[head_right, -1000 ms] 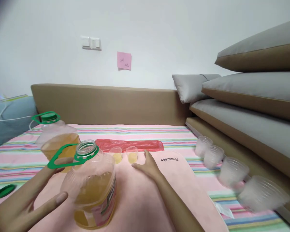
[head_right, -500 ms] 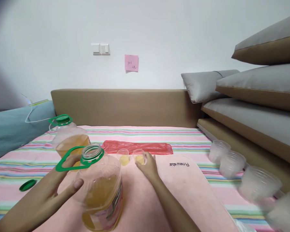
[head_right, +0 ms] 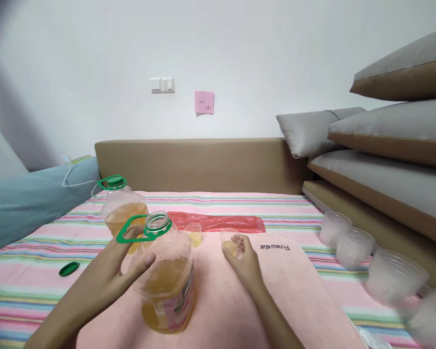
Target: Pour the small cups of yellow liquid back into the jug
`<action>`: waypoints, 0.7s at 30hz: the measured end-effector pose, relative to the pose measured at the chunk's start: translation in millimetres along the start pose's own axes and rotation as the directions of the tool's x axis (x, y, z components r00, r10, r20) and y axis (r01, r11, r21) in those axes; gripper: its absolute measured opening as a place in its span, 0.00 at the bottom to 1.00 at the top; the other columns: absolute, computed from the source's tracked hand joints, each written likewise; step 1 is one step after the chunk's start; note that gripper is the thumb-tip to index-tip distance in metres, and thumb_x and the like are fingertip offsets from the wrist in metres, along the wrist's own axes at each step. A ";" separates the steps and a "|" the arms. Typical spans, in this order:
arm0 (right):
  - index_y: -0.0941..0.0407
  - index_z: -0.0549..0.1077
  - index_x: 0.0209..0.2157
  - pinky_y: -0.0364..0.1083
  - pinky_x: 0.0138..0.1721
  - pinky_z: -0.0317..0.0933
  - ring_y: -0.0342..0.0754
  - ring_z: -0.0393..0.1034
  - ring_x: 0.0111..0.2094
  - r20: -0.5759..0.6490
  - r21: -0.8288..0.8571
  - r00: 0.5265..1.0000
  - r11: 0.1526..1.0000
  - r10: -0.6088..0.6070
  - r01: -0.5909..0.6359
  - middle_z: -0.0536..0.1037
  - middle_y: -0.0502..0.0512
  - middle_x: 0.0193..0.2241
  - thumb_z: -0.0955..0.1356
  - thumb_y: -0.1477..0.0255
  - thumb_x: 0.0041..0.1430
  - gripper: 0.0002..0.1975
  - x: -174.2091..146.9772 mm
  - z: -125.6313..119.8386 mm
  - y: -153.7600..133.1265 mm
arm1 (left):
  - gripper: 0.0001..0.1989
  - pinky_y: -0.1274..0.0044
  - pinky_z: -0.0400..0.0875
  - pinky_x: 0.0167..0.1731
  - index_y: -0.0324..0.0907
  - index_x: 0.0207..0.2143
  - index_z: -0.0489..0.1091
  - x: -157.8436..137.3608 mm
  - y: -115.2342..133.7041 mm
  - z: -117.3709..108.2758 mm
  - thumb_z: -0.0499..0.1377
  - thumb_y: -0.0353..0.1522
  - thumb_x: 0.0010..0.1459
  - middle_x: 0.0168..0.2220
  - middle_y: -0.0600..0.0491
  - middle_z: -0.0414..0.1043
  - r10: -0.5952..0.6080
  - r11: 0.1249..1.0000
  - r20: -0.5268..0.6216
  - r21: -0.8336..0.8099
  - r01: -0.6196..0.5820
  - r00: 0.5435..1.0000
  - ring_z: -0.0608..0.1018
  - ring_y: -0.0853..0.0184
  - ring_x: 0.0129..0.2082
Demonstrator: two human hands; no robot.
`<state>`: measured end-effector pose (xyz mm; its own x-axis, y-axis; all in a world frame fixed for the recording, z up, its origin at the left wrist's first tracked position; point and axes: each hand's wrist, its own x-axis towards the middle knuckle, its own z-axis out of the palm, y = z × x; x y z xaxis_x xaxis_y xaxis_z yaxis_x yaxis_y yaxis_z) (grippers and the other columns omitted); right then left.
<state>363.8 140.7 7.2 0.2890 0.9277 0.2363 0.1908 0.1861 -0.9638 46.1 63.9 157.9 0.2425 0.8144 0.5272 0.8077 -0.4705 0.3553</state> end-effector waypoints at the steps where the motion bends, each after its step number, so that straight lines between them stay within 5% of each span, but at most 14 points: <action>1: 0.50 0.74 0.46 0.64 0.65 0.68 0.67 0.78 0.60 -0.003 0.006 1.000 1.000 0.005 -0.005 0.84 0.66 0.55 0.77 0.47 0.46 0.30 -1.7 -7.9 -1.2 | 0.35 0.51 0.71 0.66 0.51 0.74 0.62 0.5 2.8 1.4 0.57 0.56 0.72 0.71 0.43 0.70 -0.025 1.000 -0.010 -0.014 0.025 1.000 0.72 0.42 0.70; 6: 0.51 0.74 0.51 0.66 0.68 0.64 0.68 0.75 0.62 -0.029 0.039 0.999 0.999 0.017 -0.016 0.81 0.66 0.58 0.78 0.46 0.46 0.35 -0.5 -40.7 -2.3 | 0.28 0.56 0.74 0.58 0.48 0.57 0.75 2.1 18.7 2.5 0.54 0.58 0.72 0.59 0.46 0.80 -0.110 0.992 0.038 -0.060 0.112 0.993 0.79 0.44 0.59; 12: 0.51 0.72 0.51 0.64 0.64 0.70 0.66 0.78 0.59 -0.040 0.105 0.999 0.994 0.035 -0.031 0.80 0.67 0.59 0.79 0.47 0.46 0.36 3.1 -46.1 1.5 | 0.27 0.63 0.73 0.44 0.46 0.40 0.76 2.4 24.9 -2.8 0.53 0.58 0.72 0.43 0.48 0.82 -0.150 0.982 0.073 -0.103 0.157 0.986 0.81 0.48 0.45; 18: 0.51 0.73 0.48 0.65 0.60 0.72 0.68 0.80 0.55 -0.064 0.131 0.997 0.991 0.033 -0.024 0.82 0.67 0.54 0.79 0.46 0.42 0.36 3.6 -41.7 -5.0 | 0.27 0.57 0.69 0.59 0.46 0.55 0.75 2.7 19.6 5.3 0.52 0.56 0.74 0.53 0.46 0.79 -0.156 0.974 0.029 -0.162 0.159 0.987 0.77 0.48 0.55; 21: 0.53 0.73 0.49 0.64 0.59 0.73 0.67 0.81 0.54 -0.065 0.126 0.997 0.992 0.039 -0.030 0.83 0.67 0.53 0.79 0.45 0.42 0.38 0.4 -46.6 -7.0 | 0.27 0.53 0.65 0.64 0.46 0.55 0.76 4.2 14.8 10.0 0.53 0.56 0.73 0.49 0.46 0.80 -0.156 0.968 0.012 -0.197 0.156 0.988 0.78 0.48 0.52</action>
<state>406.2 124.6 19.7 0.3564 0.9113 0.2062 0.0622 0.1970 -0.9784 64.5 63.7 157.6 0.1196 0.8821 0.4557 0.7135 -0.3955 0.5784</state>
